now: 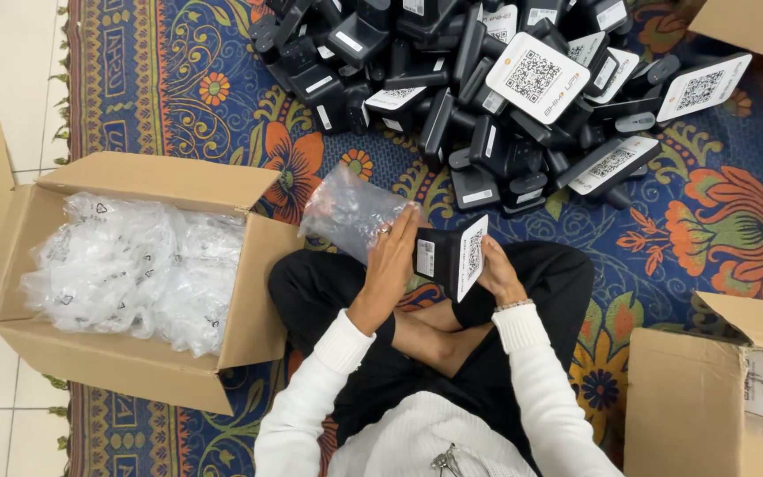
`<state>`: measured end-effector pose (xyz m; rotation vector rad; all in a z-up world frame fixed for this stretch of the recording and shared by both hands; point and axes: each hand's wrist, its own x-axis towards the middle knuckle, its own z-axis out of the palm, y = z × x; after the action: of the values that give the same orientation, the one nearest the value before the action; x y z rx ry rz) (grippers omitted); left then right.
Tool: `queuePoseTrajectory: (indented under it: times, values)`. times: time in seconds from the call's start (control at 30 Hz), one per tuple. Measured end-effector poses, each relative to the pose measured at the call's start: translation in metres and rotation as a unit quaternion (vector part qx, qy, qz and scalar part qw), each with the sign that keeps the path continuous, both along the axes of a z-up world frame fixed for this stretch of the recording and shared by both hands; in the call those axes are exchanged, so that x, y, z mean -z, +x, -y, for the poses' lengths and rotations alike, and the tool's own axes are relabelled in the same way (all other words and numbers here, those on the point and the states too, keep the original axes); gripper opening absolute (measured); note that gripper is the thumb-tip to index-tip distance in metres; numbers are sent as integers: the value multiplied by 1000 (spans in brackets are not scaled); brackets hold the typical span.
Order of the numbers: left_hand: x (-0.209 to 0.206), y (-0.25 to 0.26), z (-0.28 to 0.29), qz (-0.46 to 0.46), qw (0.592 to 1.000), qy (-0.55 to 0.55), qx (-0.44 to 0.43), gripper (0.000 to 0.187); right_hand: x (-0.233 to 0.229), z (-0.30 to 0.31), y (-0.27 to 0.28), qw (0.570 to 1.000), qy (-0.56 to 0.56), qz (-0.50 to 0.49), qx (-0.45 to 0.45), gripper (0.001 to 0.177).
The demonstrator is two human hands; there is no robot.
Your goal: The person packs black electronic devices with QR codes into plastic bags and places them into cardboard boxes while sitting on the floor.
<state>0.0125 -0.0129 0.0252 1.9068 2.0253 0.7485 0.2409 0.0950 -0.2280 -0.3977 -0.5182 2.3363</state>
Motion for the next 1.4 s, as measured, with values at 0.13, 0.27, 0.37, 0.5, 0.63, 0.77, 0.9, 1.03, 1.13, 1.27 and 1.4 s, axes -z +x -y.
queuePoseTrajectory:
  times: [0.13,0.27,0.37,0.5,0.63,0.77,0.9,1.03,1.13,1.27,1.4]
  values:
    - [-17,5,9,58,998,-8,36,76,-8,1,5,1000,12,6,-9,38]
    - [-3,11,11,91,991,69,63,82,-54,14,-2,988,42,101,111,40]
    - [3,12,11,83,994,49,41,81,-82,28,-7,971,72,146,176,41]
    - [10,25,14,-5,997,57,49,81,-99,53,-14,929,139,260,225,33]
    - [20,53,20,-55,995,5,78,83,-101,79,-26,884,193,372,210,28]
    - [29,84,32,-166,979,27,111,71,-80,99,-35,928,58,305,209,39]
    - [32,102,39,-216,969,-4,117,72,6,103,-18,955,-49,248,154,51]
    - [15,108,48,-182,974,22,136,73,30,108,-4,632,574,512,90,53]
    - [7,115,51,-165,973,58,152,77,88,93,-2,869,298,392,38,49]
    - [10,120,54,-123,976,13,179,71,31,92,-29,940,137,301,79,43]
    - [15,116,54,-289,939,41,184,69,-138,84,-66,959,-41,249,128,40]
